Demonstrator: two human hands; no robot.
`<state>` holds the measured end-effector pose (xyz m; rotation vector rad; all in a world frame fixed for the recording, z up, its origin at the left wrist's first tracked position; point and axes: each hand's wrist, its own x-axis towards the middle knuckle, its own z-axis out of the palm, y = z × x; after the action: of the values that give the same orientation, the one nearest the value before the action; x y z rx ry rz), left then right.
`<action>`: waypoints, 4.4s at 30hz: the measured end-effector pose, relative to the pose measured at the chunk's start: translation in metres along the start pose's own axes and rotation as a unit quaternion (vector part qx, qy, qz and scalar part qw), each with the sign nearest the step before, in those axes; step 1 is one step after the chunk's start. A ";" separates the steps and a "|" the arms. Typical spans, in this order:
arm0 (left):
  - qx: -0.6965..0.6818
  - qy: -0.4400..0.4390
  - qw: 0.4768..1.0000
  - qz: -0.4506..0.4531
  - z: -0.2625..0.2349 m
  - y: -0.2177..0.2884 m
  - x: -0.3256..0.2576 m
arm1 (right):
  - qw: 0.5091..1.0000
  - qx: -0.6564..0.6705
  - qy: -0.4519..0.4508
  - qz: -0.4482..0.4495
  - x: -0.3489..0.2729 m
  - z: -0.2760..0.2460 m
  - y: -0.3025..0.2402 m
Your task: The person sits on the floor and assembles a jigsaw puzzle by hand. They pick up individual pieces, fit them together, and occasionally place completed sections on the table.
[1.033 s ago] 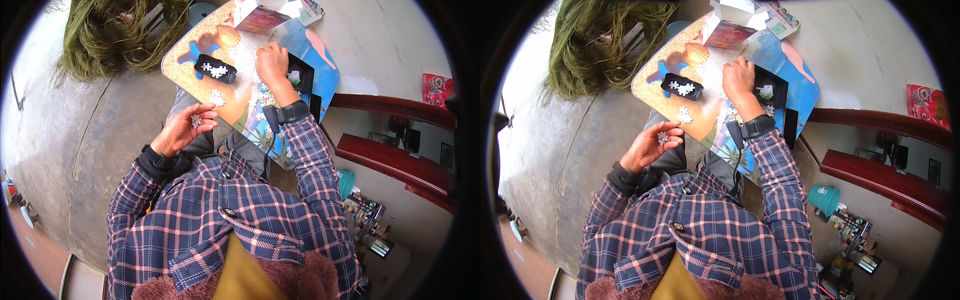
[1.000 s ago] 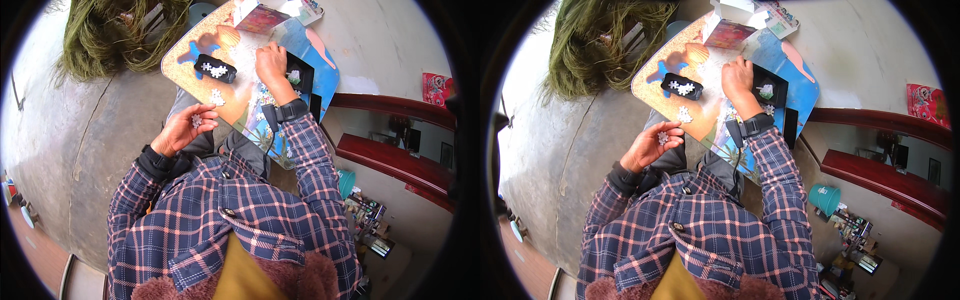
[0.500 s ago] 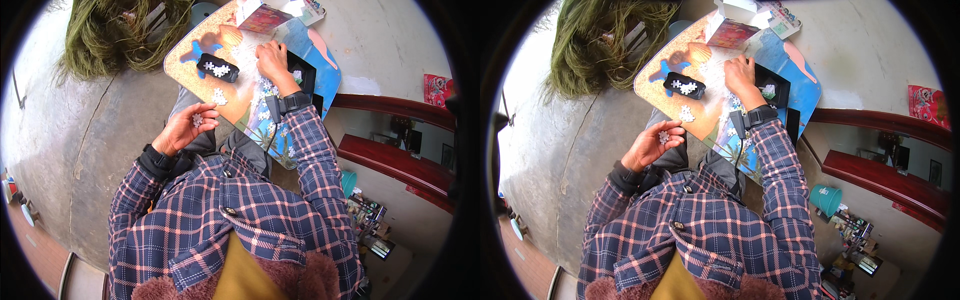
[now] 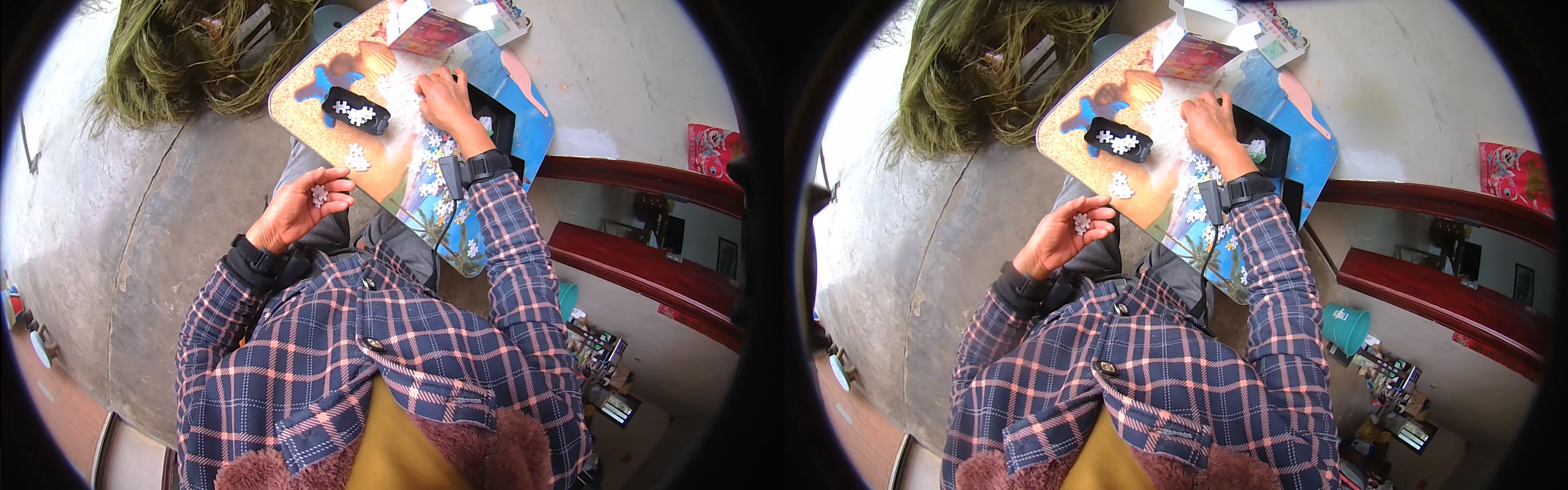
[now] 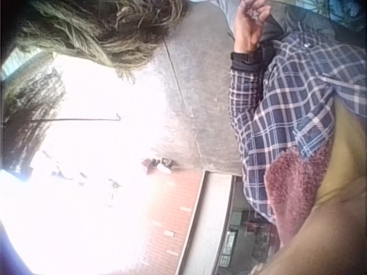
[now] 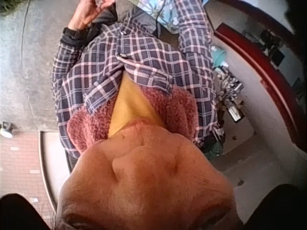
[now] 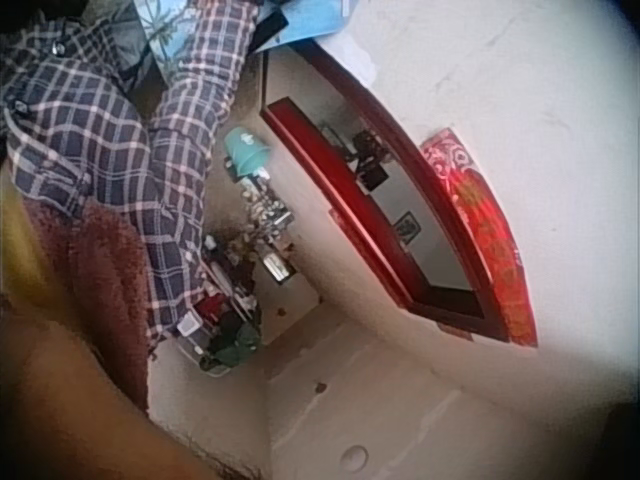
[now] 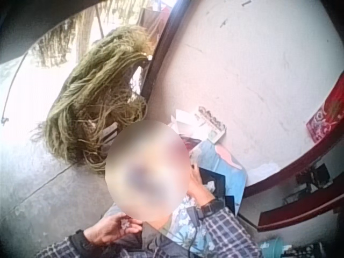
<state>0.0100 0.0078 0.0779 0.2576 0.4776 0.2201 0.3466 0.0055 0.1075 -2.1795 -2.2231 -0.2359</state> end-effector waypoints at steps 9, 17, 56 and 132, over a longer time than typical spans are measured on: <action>0.000 0.008 1.000 0.001 -0.003 -0.002 0.000 | 0.999 0.051 -0.021 0.002 0.001 -0.003 -0.001; 0.005 0.017 1.000 0.000 -0.001 -0.001 -0.001 | 0.991 0.032 0.130 -0.004 0.016 0.002 -0.026; -0.156 -0.170 0.971 0.058 0.049 -0.014 0.024 | 0.940 0.267 0.181 0.110 -0.090 -0.060 -0.167; 0.198 0.109 0.970 0.091 -0.006 -0.008 0.012 | 0.608 0.718 0.082 0.329 -0.053 -0.010 -0.140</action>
<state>0.0189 0.0049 0.0657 0.6754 0.7174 0.3332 0.2077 -0.0507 0.0979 -1.5033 -0.5967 0.9573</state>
